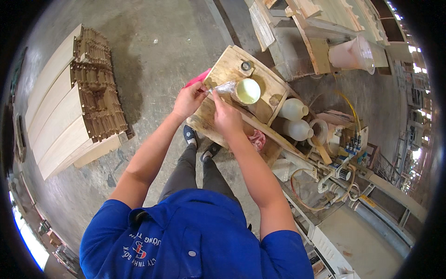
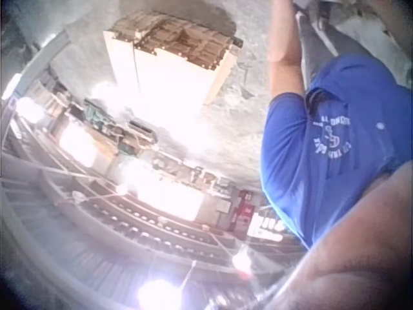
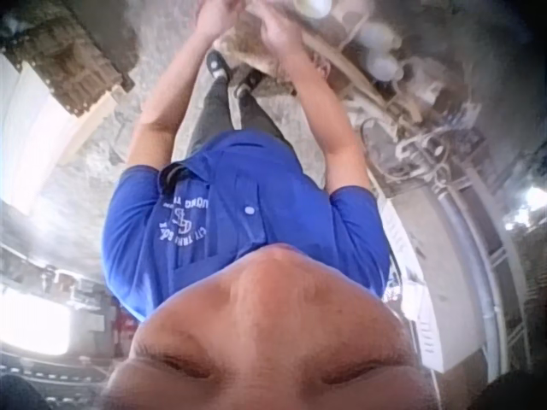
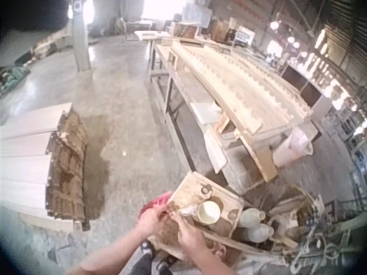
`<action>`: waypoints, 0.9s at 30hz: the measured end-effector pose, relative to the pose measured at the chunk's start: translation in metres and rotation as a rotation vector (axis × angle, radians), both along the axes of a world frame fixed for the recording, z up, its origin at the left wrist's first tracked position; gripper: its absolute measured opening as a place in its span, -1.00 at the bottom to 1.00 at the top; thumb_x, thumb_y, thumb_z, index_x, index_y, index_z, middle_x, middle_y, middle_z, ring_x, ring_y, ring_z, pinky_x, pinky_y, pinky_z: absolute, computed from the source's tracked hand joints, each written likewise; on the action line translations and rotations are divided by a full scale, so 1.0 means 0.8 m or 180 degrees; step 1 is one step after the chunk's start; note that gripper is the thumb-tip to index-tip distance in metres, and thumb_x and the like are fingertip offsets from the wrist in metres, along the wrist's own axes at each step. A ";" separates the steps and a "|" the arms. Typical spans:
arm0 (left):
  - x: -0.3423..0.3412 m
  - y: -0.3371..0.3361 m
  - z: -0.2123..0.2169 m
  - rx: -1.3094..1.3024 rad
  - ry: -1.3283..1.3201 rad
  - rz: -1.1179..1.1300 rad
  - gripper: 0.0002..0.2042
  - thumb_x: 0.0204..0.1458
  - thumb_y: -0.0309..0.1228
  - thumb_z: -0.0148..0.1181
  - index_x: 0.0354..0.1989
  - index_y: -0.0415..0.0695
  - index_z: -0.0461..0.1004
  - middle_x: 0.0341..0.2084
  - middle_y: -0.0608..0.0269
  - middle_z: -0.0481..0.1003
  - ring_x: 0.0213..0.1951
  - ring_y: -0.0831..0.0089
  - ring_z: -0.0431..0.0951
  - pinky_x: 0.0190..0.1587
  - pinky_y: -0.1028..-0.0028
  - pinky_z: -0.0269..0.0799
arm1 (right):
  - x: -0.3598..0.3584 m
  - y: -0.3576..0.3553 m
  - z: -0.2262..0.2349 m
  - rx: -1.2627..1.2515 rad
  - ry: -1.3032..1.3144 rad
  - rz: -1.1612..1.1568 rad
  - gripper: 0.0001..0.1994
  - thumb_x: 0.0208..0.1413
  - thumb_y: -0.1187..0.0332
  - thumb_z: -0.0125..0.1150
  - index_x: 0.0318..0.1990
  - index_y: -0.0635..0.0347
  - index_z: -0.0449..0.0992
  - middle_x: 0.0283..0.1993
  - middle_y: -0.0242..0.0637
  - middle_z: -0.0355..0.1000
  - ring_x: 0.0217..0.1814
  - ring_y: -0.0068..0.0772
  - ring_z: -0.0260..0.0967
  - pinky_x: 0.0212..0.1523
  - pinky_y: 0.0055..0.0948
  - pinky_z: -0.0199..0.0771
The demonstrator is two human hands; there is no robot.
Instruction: The person mixes a yellowish liquid in a small container with a wooden stick, pours more liquid from a bottle into the container, and uses a drill to stir the mixture. They then wrap the container with plastic wrap and continue mixing.
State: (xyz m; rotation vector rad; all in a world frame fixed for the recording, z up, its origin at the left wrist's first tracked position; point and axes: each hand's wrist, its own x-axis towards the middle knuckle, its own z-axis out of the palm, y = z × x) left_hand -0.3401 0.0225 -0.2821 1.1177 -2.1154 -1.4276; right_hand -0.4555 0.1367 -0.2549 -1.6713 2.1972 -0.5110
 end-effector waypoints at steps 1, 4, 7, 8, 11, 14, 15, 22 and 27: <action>-0.001 -0.002 -0.003 -0.0085 -0.0010 0.0004 -0.88 -0.06 -0.42 0.14 -0.35 -0.16 0.42 -0.51 0.12 0.51 -0.41 0.23 0.54 -0.34 0.30 0.42 | -0.001 0.004 -0.001 0.0048 -0.0050 -0.0010 -0.43 -0.06 0.51 0.00 0.21 0.13 0.17 -0.33 -0.03 0.45 -0.36 -0.01 0.42 -0.34 -0.10 0.41; -0.002 0.004 -0.007 -0.0197 -0.0066 -0.0027 -0.87 -0.03 -0.44 0.16 -0.35 -0.20 0.40 -0.50 0.15 0.51 -0.44 0.36 0.55 -0.36 0.42 0.43 | 0.002 -0.014 0.004 -0.0020 -0.0012 -0.0085 -0.43 -0.06 0.51 0.00 0.21 0.12 0.17 -0.33 -0.02 0.44 -0.36 0.00 0.42 -0.35 -0.10 0.42; -0.003 0.004 -0.007 -0.0231 -0.0102 0.0013 -0.87 -0.03 -0.44 0.16 -0.35 -0.20 0.40 -0.50 0.14 0.50 -0.45 0.36 0.55 -0.35 0.42 0.43 | 0.003 -0.011 -0.001 -0.0068 0.0035 -0.0041 -0.45 -0.05 0.51 -0.01 0.20 0.12 0.19 -0.34 -0.03 0.44 -0.36 0.01 0.42 -0.36 -0.10 0.42; -0.001 0.005 -0.011 -0.0279 -0.0106 0.0053 -0.88 -0.03 -0.44 0.16 -0.35 -0.20 0.40 -0.50 0.14 0.51 -0.45 0.36 0.55 -0.35 0.43 0.43 | 0.003 -0.005 -0.004 -0.0118 0.0029 -0.0008 -0.45 -0.05 0.51 -0.01 0.20 0.12 0.19 -0.34 -0.03 0.44 -0.36 0.01 0.41 -0.36 -0.10 0.42; -0.006 0.004 -0.004 -0.0258 0.0005 0.0051 -0.88 -0.05 -0.42 0.14 -0.35 -0.17 0.42 -0.53 0.11 0.51 -0.43 0.22 0.54 -0.36 0.31 0.42 | -0.002 0.008 -0.010 -0.0136 0.0034 -0.0001 -0.47 -0.04 0.51 -0.01 0.18 0.13 0.21 -0.35 -0.05 0.44 -0.35 0.02 0.41 -0.36 -0.10 0.42; -0.003 0.006 -0.005 -0.0212 0.0020 0.0101 -0.87 -0.05 -0.40 0.12 -0.35 -0.15 0.42 -0.53 0.09 0.51 -0.42 0.15 0.54 -0.36 0.26 0.41 | 0.001 -0.016 0.001 -0.0074 0.0041 -0.0056 -0.48 -0.03 0.50 -0.02 0.18 0.13 0.22 -0.35 -0.06 0.44 -0.35 0.01 0.41 -0.37 -0.11 0.42; -0.004 0.005 -0.006 -0.0216 0.0021 0.0132 -0.87 -0.05 -0.40 0.12 -0.35 -0.15 0.42 -0.53 0.08 0.51 -0.42 0.15 0.54 -0.36 0.26 0.41 | 0.002 -0.018 0.000 -0.0128 0.0054 -0.0048 -0.49 -0.02 0.50 -0.03 0.18 0.12 0.21 -0.35 -0.06 0.45 -0.35 0.00 0.42 -0.37 -0.11 0.42; -0.008 0.011 -0.008 0.0028 0.0133 0.0176 -0.87 -0.04 -0.42 0.15 -0.35 -0.18 0.41 -0.52 0.11 0.51 -0.42 0.27 0.54 -0.35 0.37 0.41 | 0.001 0.003 -0.002 0.0059 0.0154 -0.0084 -0.47 -0.02 0.47 -0.03 0.20 0.10 0.20 -0.35 -0.10 0.45 -0.36 -0.07 0.43 -0.36 -0.13 0.43; 0.004 0.013 -0.041 0.2026 0.1557 0.0759 -0.91 0.08 -0.44 0.06 -0.29 -0.15 0.34 -0.41 0.21 0.48 -0.33 0.49 0.49 -0.31 0.50 0.43 | -0.001 0.014 -0.005 0.0009 0.0165 0.0016 -0.42 -0.06 0.51 0.00 0.22 0.05 0.18 -0.29 -0.10 0.45 -0.32 -0.07 0.42 -0.31 -0.17 0.43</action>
